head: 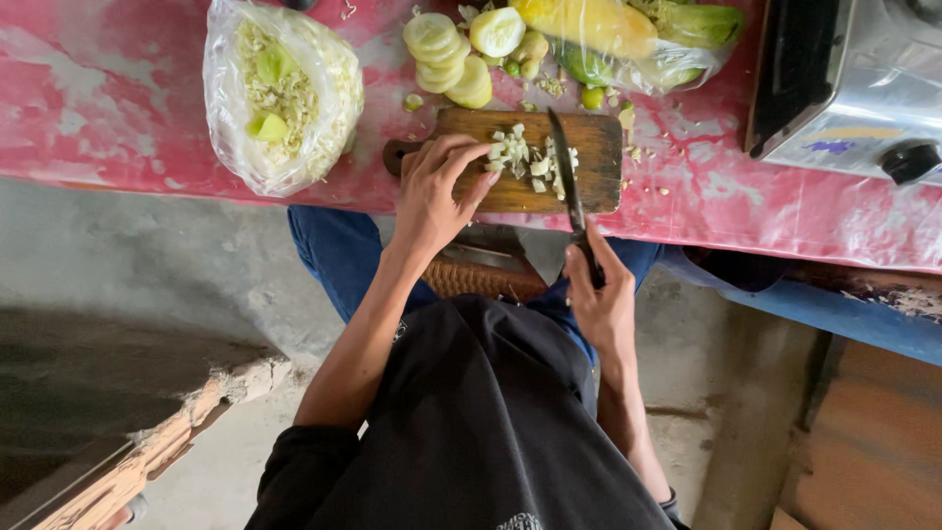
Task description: The person chops a cucumber into small pieces on a wooden board using a knife and then transfers the pieces into a bowl.
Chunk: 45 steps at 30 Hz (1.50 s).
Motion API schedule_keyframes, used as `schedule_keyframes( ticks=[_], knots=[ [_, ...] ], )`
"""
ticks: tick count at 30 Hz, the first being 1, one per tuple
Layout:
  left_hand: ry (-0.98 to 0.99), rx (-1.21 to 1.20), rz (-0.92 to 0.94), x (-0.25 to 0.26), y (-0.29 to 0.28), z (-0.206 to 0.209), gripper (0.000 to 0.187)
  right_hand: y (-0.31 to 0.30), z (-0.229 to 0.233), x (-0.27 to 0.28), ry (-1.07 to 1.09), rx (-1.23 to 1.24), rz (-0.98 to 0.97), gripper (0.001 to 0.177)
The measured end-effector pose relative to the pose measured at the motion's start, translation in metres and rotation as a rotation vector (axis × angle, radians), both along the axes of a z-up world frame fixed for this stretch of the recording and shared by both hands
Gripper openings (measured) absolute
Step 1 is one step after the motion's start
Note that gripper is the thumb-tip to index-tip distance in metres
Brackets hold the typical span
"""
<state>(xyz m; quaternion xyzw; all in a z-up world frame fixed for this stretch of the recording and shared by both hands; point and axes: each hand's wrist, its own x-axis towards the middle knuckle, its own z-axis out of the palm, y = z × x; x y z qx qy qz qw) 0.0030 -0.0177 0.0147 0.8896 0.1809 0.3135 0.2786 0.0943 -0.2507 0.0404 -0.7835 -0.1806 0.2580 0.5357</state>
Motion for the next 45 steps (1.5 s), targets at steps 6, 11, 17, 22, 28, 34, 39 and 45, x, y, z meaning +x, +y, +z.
schedule_keyframes(
  ticks=[6, 11, 17, 22, 28, 34, 39, 45],
  knots=[
    [0.185, 0.076, -0.082, 0.003, 0.006, -0.001, 0.060, -0.016, -0.007, 0.007, -0.315, -0.175, -0.143, 0.045],
    [0.187, 0.054, -0.111, 0.017, 0.008, -0.009, 0.055, -0.008, -0.008, -0.003, -0.497, -0.084, -0.040, 0.041],
    [0.173, 0.008, -0.203, 0.025, 0.011, -0.008, 0.052, 0.002, -0.005, -0.008, -0.247, -0.161, 0.011, 0.047],
    [0.144, -0.134, -0.301, 0.018, 0.018, 0.000, 0.053, -0.006, -0.007, -0.002, -0.451, -0.023, 0.002, 0.045],
    [0.229, -0.034, -0.197, 0.007, 0.021, 0.008, 0.071, 0.003, -0.010, -0.007, -0.385, -0.013, 0.000, 0.047],
    [0.478, 0.203, -0.232, 0.001, 0.036, 0.008, 0.139, 0.011, -0.014, -0.007, -0.258, -0.059, 0.046, 0.045],
    [0.422, 0.223, -0.280, 0.006, 0.046, 0.008, 0.135, -0.003, -0.018, 0.003, -0.176, -0.045, -0.047, 0.049],
    [0.560, 0.264, -0.294, 0.015, 0.049, 0.018, 0.142, -0.019, -0.014, 0.006, -0.064, -0.011, -0.108, 0.048]
  ],
)
